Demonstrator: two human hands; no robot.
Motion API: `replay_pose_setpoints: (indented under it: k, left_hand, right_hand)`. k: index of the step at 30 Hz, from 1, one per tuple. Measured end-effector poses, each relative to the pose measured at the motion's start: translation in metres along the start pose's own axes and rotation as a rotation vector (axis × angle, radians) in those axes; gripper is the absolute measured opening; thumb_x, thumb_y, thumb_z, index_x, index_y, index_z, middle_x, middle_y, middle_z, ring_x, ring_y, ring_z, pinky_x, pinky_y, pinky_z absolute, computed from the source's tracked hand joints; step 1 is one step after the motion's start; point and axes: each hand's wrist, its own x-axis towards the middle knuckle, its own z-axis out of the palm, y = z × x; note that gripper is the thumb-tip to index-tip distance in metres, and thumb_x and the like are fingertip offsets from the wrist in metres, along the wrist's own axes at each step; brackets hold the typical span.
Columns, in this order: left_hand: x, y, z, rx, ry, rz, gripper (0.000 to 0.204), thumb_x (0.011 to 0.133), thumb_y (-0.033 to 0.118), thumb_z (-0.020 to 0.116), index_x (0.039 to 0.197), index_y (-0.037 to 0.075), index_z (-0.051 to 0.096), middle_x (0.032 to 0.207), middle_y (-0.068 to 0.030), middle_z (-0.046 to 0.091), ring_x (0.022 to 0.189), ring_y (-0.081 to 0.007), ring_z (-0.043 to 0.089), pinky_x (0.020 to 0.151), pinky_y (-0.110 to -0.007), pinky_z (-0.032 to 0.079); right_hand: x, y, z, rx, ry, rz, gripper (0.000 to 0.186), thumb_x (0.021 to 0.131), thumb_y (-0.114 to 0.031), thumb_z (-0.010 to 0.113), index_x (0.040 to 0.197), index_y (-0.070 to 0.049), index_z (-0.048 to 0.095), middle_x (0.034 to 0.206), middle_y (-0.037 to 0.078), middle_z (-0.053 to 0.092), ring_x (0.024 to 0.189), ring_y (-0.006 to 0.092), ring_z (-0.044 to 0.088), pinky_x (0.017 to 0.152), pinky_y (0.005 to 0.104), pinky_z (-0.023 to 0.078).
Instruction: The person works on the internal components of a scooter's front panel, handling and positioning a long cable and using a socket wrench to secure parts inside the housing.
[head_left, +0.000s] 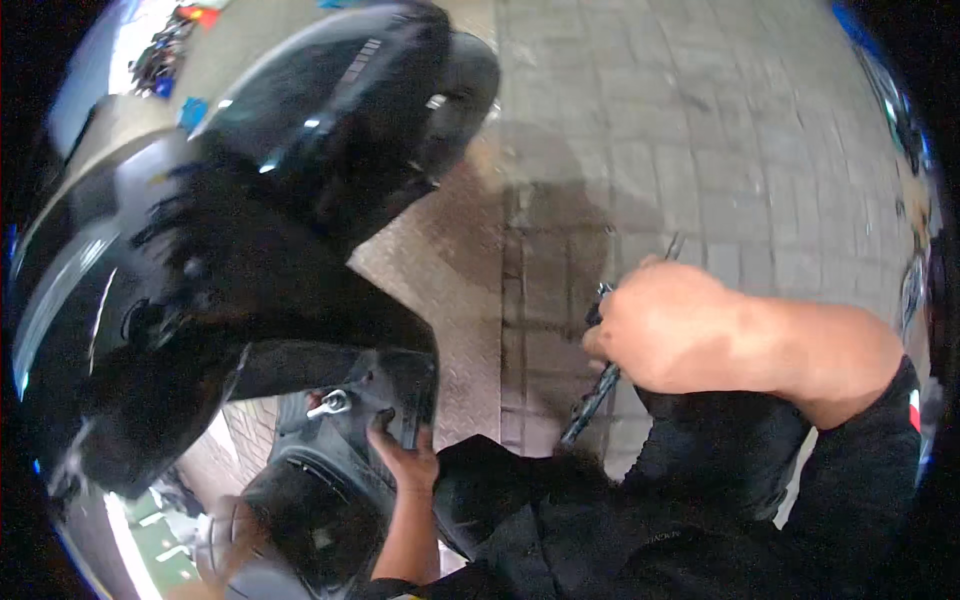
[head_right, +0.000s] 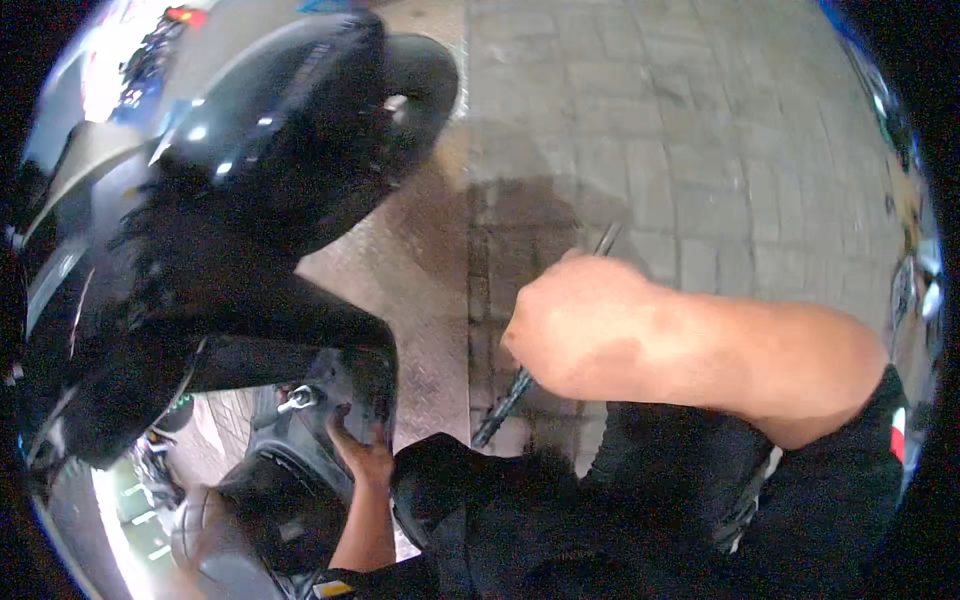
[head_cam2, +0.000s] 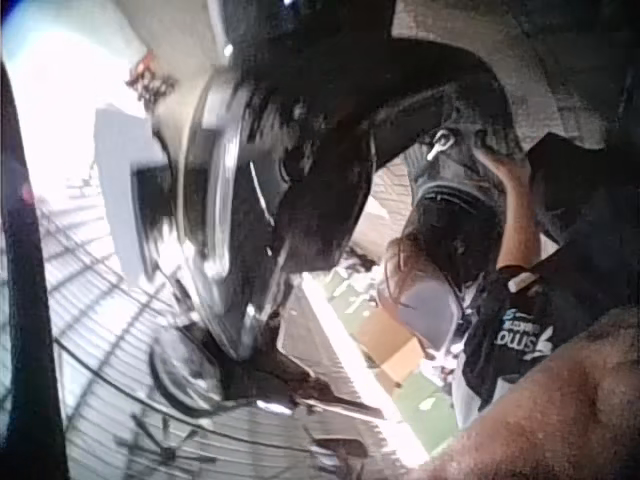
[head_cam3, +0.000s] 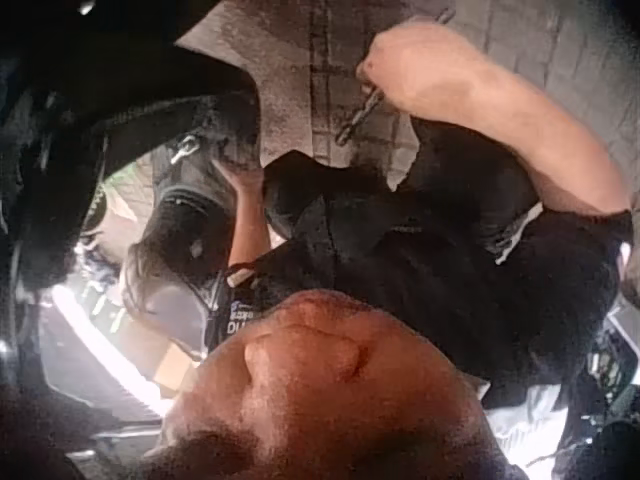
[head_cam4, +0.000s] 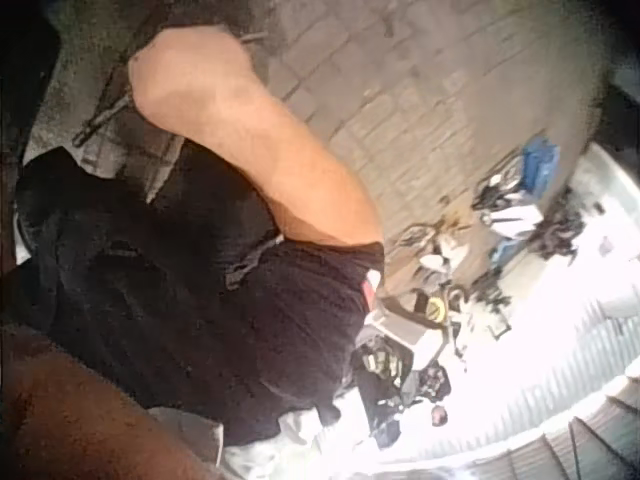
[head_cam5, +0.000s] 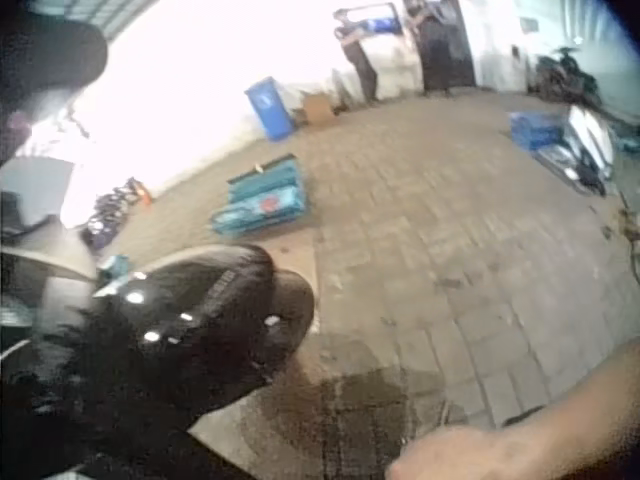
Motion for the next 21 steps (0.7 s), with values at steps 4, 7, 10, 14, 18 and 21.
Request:
replay_pose_setpoints:
  k: [4, 7, 10, 14, 18, 21]
  left_hand:
    - [-0.015, 0.007, 0.027, 0.201, -0.187, 0.007, 0.091, 0.088, 0.056, 0.071, 0.148, -0.004, 0.038, 0.144, -0.0291, 0.044, 0.136, -0.0457, 0.041, 0.116, -0.056, 0.029]
    - [-0.012, 0.008, 0.03, 0.357, -0.313, 0.05, 0.098, 0.086, 0.063, 0.069, 0.15, -0.005, 0.037, 0.15, -0.0315, 0.038, 0.142, -0.0472, 0.034, 0.12, -0.058, 0.023]
    - [-0.017, 0.005, 0.03, 0.642, -0.469, -0.022, 0.107, 0.084, 0.067, 0.067, 0.152, -0.008, 0.032, 0.155, -0.0338, 0.032, 0.149, -0.0477, 0.024, 0.124, -0.058, 0.014]
    - [-0.017, 0.01, 0.028, 0.857, -0.698, -0.044, 0.113, 0.083, 0.067, 0.067, 0.154, -0.011, 0.027, 0.158, -0.0358, 0.026, 0.154, -0.0464, 0.011, 0.127, -0.057, 0.004]
    - [0.014, 0.068, 0.004, 0.835, -0.999, -0.289, 0.107, 0.088, 0.066, 0.062, 0.159, -0.004, 0.024, 0.165, -0.0276, 0.024, 0.155, -0.0438, 0.013, 0.126, -0.058, 0.009]
    - [0.058, 0.147, 0.0, 0.773, -1.522, -0.431, 0.106, 0.09, 0.066, 0.061, 0.163, 0.002, 0.018, 0.162, -0.0237, 0.036, 0.146, -0.0473, 0.036, 0.118, -0.058, 0.033]
  right_hand:
    - [-0.026, 0.034, 0.0, 0.042, 0.067, 0.055, 0.015, 0.077, -0.017, 0.065, 0.076, -0.005, 0.074, 0.074, 0.016, 0.072, 0.074, 0.0346, 0.073, 0.067, 0.0436, 0.057]
    - [-0.031, 0.056, 0.006, 0.149, -0.06, 0.015, 0.013, 0.076, -0.015, 0.066, 0.075, -0.005, 0.074, 0.074, 0.016, 0.072, 0.072, 0.0322, 0.074, 0.065, 0.0423, 0.057]
    - [-0.026, 0.067, 0.02, 0.148, -0.283, -0.018, 0.017, 0.083, -0.015, 0.063, 0.08, -0.008, 0.078, 0.079, 0.013, 0.075, 0.078, 0.03, 0.075, 0.067, 0.0444, 0.057]
    - [-0.026, 0.066, 0.053, 0.183, -0.32, 0.016, 0.02, 0.089, -0.016, 0.061, 0.088, -0.012, 0.081, 0.087, 0.009, 0.078, 0.086, 0.0285, 0.076, 0.066, 0.0432, 0.057]
    - [-0.044, 0.064, 0.085, 0.268, -0.263, 0.295, 0.022, 0.088, -0.017, 0.06, 0.089, -0.011, 0.081, 0.091, 0.011, 0.078, 0.085, 0.0269, 0.076, 0.066, 0.0432, 0.059]
    - [-0.084, 0.06, 0.086, 0.318, -0.296, 0.403, 0.026, 0.088, -0.015, 0.058, 0.099, -0.007, 0.08, 0.104, 0.016, 0.076, 0.095, 0.0331, 0.075, 0.079, 0.0463, 0.059]
